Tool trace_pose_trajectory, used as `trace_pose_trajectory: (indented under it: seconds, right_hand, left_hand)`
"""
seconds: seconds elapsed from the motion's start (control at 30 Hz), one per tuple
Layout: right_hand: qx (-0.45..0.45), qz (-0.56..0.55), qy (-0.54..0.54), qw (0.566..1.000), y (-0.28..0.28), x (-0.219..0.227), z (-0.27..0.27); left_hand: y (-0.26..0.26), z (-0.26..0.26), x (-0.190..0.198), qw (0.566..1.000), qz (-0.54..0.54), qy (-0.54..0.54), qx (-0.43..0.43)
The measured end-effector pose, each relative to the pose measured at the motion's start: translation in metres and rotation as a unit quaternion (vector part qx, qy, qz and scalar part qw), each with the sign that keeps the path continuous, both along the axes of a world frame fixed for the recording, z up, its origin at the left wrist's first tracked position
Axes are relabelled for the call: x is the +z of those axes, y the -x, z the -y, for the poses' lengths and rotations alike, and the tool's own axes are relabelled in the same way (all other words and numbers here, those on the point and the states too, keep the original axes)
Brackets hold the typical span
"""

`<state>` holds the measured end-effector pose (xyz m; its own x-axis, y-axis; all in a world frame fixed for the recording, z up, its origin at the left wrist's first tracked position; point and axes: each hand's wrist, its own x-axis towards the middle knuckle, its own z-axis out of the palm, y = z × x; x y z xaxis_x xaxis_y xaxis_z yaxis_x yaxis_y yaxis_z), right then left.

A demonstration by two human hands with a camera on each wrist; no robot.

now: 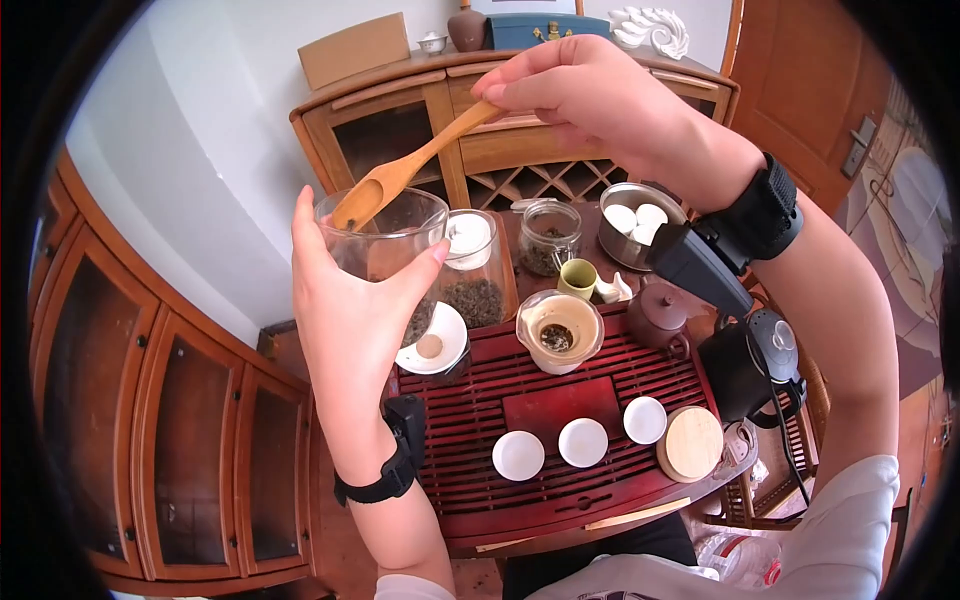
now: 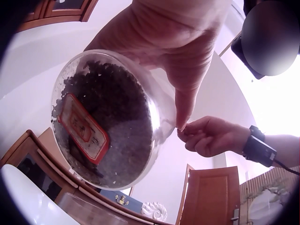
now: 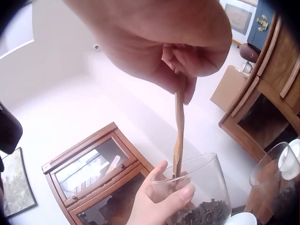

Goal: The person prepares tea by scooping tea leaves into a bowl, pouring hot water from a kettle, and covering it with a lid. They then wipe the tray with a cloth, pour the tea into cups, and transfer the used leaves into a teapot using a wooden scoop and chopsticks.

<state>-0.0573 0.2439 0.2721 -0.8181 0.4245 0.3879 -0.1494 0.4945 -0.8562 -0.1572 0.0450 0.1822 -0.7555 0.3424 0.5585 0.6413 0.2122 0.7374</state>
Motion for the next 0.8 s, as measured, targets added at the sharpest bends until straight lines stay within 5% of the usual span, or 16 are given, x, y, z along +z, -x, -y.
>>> trace_pose_trajectory:
  seconds: [0.13,0.37,0.5,0.7,0.73,0.8]
  right_hand:
    - [-0.027,0.003,-0.04,0.999,0.003,-0.001,-0.012]
    - [-0.058,-0.128,0.107,0.984,0.013,-0.006,-0.047]
    - [-0.196,-0.117,0.033,0.973,0.029,-0.048,-0.074]
    - [-0.179,0.095,-0.123,0.971,0.046,-0.079,-0.055]
    - [-0.161,0.07,-0.237,0.955,0.056,-0.091,-0.06]
    - [-0.128,0.078,-0.301,0.942,0.067,-0.098,-0.05]
  left_hand:
    - [-0.002,0.001,0.002,1.0,-0.004,0.006,0.011]
    - [0.005,0.004,0.001,1.0,-0.005,0.011,0.029]
    - [0.004,0.009,0.006,0.999,0.003,-0.01,0.036]
    - [0.004,0.014,0.01,0.999,0.008,-0.046,0.029]
    - [0.004,0.014,0.009,0.998,0.003,-0.054,0.026]
    - [0.004,0.013,0.009,0.998,0.006,-0.055,0.019]
